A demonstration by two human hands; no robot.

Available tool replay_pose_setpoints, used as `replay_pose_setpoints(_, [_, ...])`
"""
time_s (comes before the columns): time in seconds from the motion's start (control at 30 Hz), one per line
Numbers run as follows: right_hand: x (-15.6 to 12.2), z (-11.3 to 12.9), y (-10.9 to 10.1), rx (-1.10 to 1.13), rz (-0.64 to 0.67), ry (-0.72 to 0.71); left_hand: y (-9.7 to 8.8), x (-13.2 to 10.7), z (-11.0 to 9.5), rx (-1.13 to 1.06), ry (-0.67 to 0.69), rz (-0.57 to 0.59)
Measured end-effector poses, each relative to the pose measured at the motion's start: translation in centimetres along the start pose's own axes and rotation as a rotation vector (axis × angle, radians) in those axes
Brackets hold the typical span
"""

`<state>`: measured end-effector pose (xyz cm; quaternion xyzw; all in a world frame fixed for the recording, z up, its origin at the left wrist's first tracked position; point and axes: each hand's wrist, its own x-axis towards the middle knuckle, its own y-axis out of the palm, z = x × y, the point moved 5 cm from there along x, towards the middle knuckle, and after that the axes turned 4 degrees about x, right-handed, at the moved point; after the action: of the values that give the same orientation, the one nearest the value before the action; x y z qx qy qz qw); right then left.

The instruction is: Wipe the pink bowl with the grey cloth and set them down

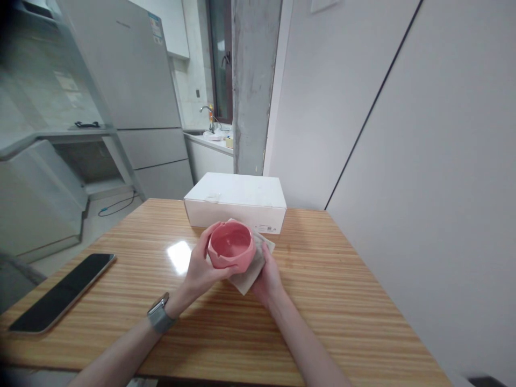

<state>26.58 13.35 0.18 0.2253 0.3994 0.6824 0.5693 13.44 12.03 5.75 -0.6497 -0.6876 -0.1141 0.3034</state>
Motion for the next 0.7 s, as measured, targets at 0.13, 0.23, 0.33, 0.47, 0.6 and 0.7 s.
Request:
replay_pose_setpoints(0.13, [-0.9, -0.9, 1.5, -0.053, 0.193, 0.140, 0.9, -0.6, 0.4, 0.011, -0.012, 0.044])
replay_pose_setpoints(0.23, [-1.1, -0.7, 1.4, -0.059, 0.219, 0.127, 1.5, -0.6, 0.3, 0.077, 0.005, 0.087])
replay_pose_setpoints(0.33, [-0.7, -0.2, 0.6, -0.060, 0.158, 0.070, 1.5, -0.4, -0.1, 0.124, 0.049, 0.063])
replay_pose_setpoints(0.47, [-0.2, 0.7, -0.3, -0.064, -0.012, -0.130, 1.4, -0.4, 0.4, 0.135, -0.022, -0.001])
replay_pose_setpoints(0.6, [-0.4, 1.2, -0.5, -0.107, -0.105, -0.331, 2.1, -0.9, 1.6, 0.099, -0.166, 0.017])
replay_pose_setpoints(0.7, [-0.8, 1.1, -0.8, -0.187, -0.130, -0.432, 3.0, -1.4, 2.6, 0.014, -0.279, 0.079])
